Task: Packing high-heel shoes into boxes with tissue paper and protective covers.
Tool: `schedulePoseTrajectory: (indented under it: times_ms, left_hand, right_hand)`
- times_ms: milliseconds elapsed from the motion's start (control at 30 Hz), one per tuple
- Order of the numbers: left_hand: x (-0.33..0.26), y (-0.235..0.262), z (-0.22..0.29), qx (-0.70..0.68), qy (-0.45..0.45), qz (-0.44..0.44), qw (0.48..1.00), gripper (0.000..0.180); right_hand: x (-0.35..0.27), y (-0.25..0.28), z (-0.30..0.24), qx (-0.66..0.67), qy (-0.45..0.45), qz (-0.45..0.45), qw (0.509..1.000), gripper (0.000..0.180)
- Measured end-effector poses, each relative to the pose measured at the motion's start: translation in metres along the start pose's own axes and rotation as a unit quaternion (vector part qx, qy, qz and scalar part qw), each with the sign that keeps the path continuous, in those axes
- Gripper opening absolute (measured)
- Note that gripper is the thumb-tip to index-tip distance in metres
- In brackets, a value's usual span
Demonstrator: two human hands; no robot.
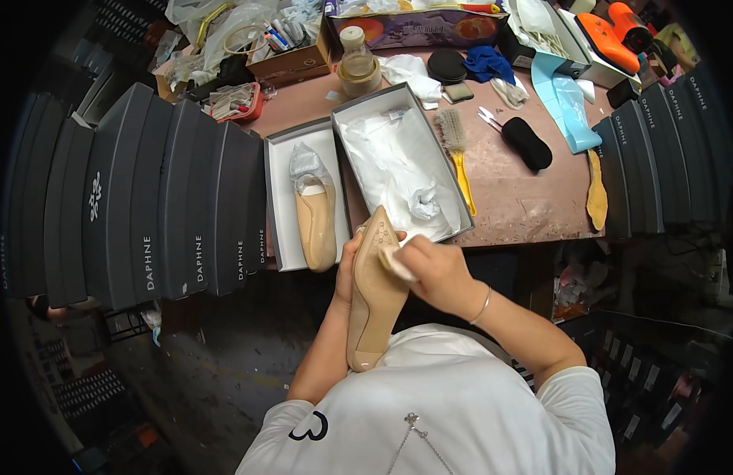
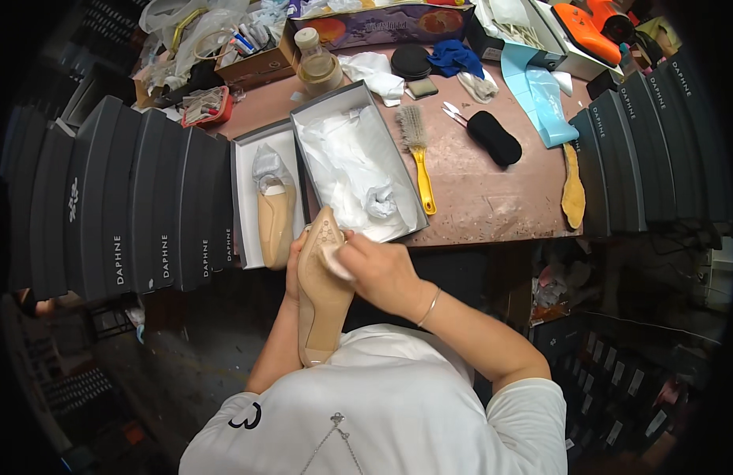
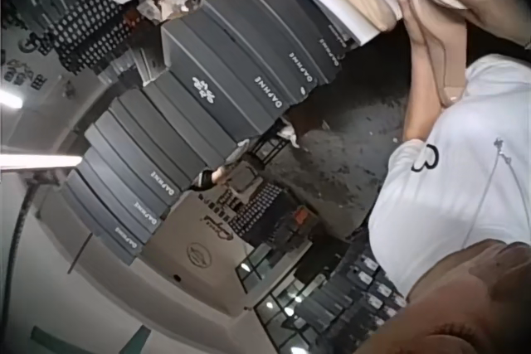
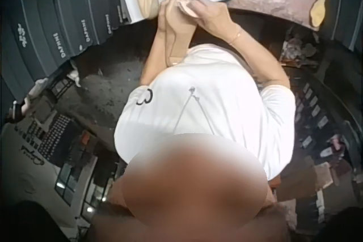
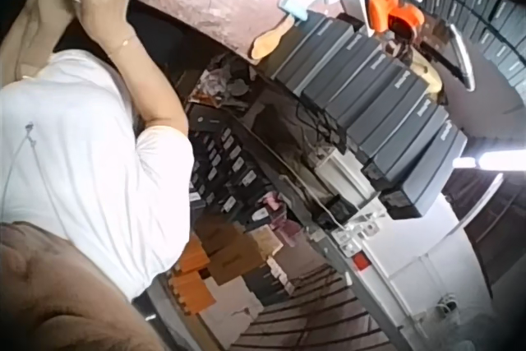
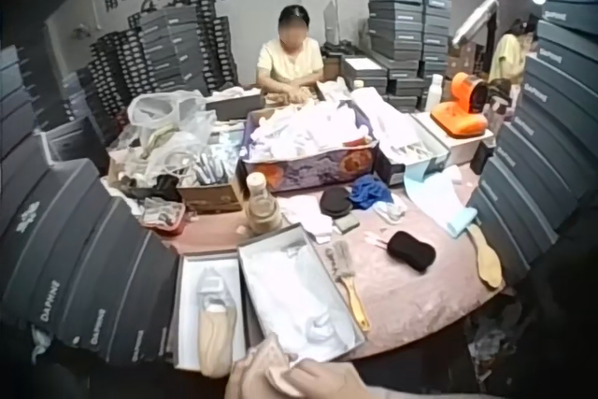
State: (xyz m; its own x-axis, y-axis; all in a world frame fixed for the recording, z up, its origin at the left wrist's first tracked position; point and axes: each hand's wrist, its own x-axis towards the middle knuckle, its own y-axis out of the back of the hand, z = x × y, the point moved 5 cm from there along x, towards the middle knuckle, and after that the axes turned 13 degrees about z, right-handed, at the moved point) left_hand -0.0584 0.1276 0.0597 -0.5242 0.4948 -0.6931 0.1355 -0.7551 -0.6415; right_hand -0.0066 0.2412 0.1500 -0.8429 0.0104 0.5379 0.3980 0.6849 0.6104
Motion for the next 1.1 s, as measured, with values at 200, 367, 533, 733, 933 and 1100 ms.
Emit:
schedulePoseTrajectory:
  times_ms: [200, 367, 533, 733, 933, 1100]
  left_hand:
    - [-0.006, -0.013, -0.003, 0.033, 0.002, -0.012, 0.999, 0.058]
    - [-0.004, -0.01, 0.003, 0.089, -0.083, -0.063, 0.991, 0.059]
    - [-0.005, -0.004, -0.008, 0.066, 0.003, -0.079, 0.995, 0.06]
    - [-0.009, -0.022, 0.016, 0.068, -0.091, -0.119, 0.986, 0.066]
    - [-0.003, -0.002, 0.033, -0.052, -0.105, -0.099, 0.988, 0.057]
    - [0.01, -0.012, 0.072, -0.037, -0.138, -0.096, 0.985, 0.056]
  right_hand:
    - [0.001, 0.005, -0.017, 0.029, 0.063, -0.041, 0.997, 0.013]
    - [0.009, -0.005, -0.022, -0.018, 0.063, -0.105, 0.992, 0.016]
    - [0.049, 0.002, 0.057, -0.006, -0.106, 0.0, 0.994, 0.014]
    - [0.068, 0.065, 0.157, -0.182, -0.133, 0.106, 0.968, 0.034]
    - [0.037, 0.036, 0.058, 0.092, -0.204, -0.052, 0.973, 0.041]
    - [-0.033, -0.026, 0.018, 0.37, -0.358, -0.16, 0.842, 0.048]
